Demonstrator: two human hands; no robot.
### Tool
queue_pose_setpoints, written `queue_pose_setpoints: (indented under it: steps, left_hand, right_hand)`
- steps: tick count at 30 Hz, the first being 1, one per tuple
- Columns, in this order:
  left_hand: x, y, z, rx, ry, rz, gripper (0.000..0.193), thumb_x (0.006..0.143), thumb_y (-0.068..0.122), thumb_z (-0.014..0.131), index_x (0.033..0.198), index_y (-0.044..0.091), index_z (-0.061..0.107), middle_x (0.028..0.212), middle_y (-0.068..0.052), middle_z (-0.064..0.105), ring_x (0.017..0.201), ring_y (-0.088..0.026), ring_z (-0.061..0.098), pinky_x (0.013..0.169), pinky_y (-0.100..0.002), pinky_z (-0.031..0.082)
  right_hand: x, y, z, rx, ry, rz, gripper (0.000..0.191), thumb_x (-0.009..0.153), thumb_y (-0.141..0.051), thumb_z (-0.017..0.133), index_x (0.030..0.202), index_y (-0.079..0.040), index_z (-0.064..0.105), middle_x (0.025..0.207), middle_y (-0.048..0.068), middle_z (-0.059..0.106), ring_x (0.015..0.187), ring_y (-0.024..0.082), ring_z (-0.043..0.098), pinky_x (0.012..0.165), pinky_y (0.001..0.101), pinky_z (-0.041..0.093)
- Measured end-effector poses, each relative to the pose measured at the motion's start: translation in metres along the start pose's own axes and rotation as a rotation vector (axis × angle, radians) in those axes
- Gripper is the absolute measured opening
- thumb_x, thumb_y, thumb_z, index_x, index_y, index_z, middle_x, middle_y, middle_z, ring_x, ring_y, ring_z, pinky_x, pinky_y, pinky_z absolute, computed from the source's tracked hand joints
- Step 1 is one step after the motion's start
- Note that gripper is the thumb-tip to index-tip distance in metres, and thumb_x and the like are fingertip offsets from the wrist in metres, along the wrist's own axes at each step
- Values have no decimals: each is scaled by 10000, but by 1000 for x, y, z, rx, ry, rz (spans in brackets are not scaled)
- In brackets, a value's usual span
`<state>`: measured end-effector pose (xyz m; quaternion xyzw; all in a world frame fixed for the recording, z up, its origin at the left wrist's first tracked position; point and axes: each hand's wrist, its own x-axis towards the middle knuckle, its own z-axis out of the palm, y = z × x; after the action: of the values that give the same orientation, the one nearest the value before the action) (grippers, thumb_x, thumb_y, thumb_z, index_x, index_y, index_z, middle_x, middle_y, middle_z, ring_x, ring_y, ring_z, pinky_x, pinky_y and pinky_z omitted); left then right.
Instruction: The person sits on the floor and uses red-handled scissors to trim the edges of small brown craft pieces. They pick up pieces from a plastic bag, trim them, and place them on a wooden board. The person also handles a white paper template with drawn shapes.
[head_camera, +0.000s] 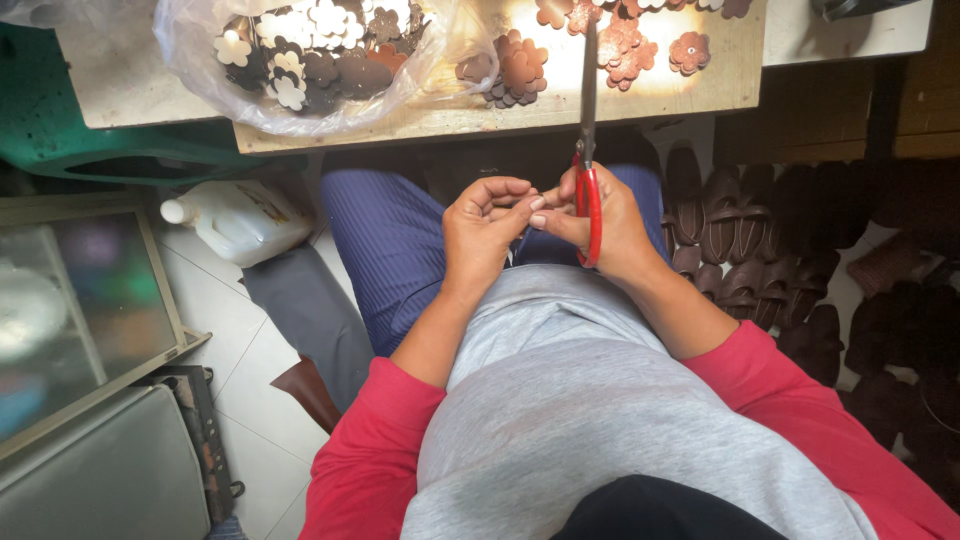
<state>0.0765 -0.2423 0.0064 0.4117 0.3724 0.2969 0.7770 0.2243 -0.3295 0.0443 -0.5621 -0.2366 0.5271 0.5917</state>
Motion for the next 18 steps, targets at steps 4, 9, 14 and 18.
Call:
queue_pose_setpoints:
  steps: [4,9,14,18]
  left_hand:
    - [11,-7,-4,10,150,53,163,962,73,760,1088,-2,687,904,-33,692,728,-56,598,626,-199,486]
    - [21,-4,-34,67,234,87,184,998,147,714,1137,29,693,923,12,664,794,-21,561,720,-170,462]
    - [17,-7,-43,59,217,10,207,995,162,695,1157,33,689,935,11,673,814,-25,569,724,-183,466]
    - [15,-9,-44,52,218,3,214,991,148,699,1165,24,692,952,4,672,843,-37,582,759,-191,483]
  right_hand:
    - [13,-6,-6,-25,60,-19,327,890,60,761,1003,-78,487,920,108,711,831,157,720,754,290,614]
    - [54,-20,-27,-102,173,-130,318,921,47,773,1015,-68,491,950,111,701,854,166,741,756,298,634]
    - [121,-19,-48,-382,227,-187,376,896,-38,838,1095,-32,519,1004,71,713,828,159,750,708,295,633]
    - [177,-14,-65,-1092,449,-505,307,927,-110,897,1047,-25,628,939,99,754,786,218,752,710,347,591]
